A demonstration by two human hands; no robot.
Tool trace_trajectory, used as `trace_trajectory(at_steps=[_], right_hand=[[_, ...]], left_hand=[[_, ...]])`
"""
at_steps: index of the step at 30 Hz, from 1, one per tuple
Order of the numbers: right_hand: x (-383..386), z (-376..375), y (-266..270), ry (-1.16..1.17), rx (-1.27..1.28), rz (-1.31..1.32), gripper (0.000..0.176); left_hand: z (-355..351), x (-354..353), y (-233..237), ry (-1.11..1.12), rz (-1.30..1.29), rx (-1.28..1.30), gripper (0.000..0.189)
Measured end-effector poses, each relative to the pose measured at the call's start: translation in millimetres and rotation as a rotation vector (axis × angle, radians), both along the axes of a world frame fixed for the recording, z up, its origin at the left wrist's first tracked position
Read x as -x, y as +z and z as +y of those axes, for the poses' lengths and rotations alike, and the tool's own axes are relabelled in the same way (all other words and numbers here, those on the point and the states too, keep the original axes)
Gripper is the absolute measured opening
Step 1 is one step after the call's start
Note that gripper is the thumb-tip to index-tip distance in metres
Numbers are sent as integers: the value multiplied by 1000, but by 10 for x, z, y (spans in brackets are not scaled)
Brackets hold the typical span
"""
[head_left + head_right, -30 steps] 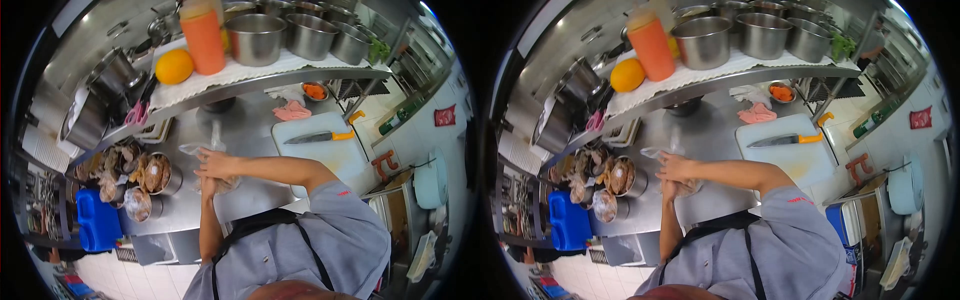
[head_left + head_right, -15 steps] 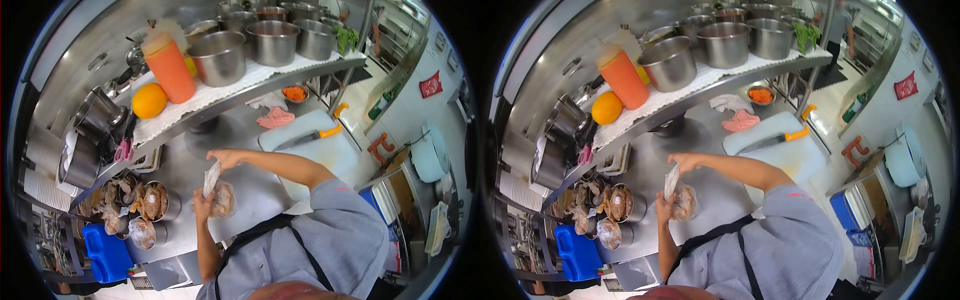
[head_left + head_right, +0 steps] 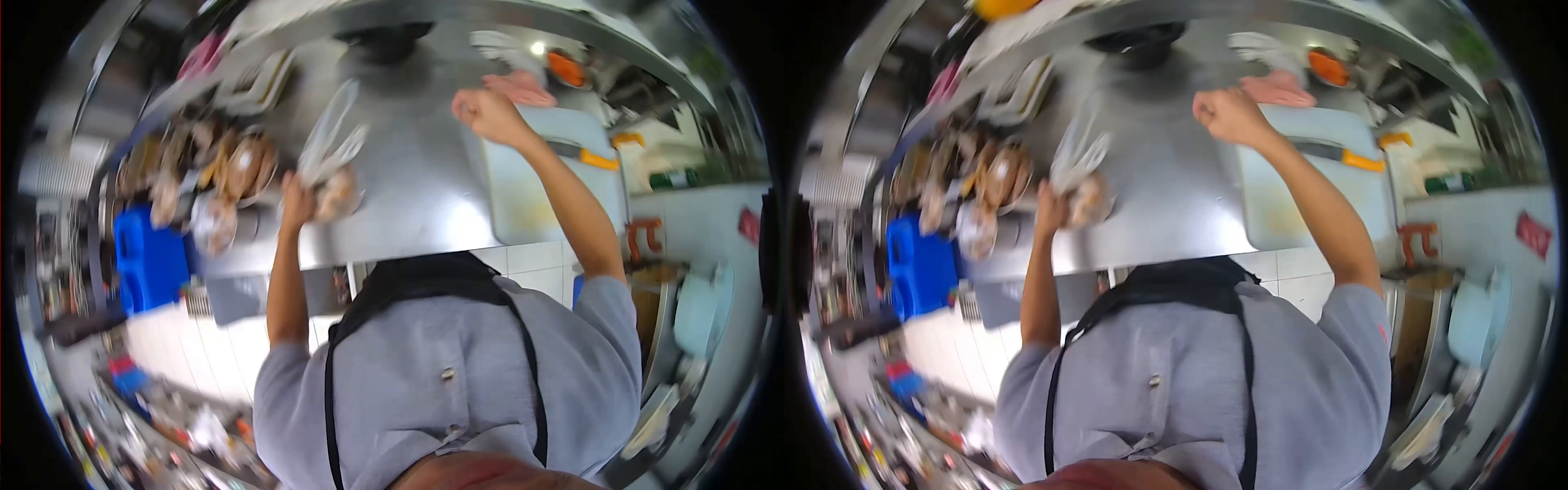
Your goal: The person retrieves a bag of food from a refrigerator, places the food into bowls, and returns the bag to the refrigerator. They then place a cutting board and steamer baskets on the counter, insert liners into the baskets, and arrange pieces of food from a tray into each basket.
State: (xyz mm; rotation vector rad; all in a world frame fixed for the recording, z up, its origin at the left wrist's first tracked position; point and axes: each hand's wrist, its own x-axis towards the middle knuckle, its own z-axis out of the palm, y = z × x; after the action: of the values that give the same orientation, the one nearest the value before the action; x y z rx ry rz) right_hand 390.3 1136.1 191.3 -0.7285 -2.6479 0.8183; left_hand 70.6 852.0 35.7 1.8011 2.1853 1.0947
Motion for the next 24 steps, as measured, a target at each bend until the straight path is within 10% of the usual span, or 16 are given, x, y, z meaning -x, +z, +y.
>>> trace_trajectory(at_steps=[9,13,18,24], right_hand=[[1533,-1297,-386,540,-967,603,22],[1646,-967,-430,801,-550,-261,26],[1352,-598,-449,880,-234,-312,23],[578,-1070,-651,203,1276,-99,25]], left_hand=[[231,-575,123,228,-138,-102,37],[44,-606,316,216,9,32,31],[2,-639,777,16,159,-32,22],[315,-715,1002,-101,609,159,20]])
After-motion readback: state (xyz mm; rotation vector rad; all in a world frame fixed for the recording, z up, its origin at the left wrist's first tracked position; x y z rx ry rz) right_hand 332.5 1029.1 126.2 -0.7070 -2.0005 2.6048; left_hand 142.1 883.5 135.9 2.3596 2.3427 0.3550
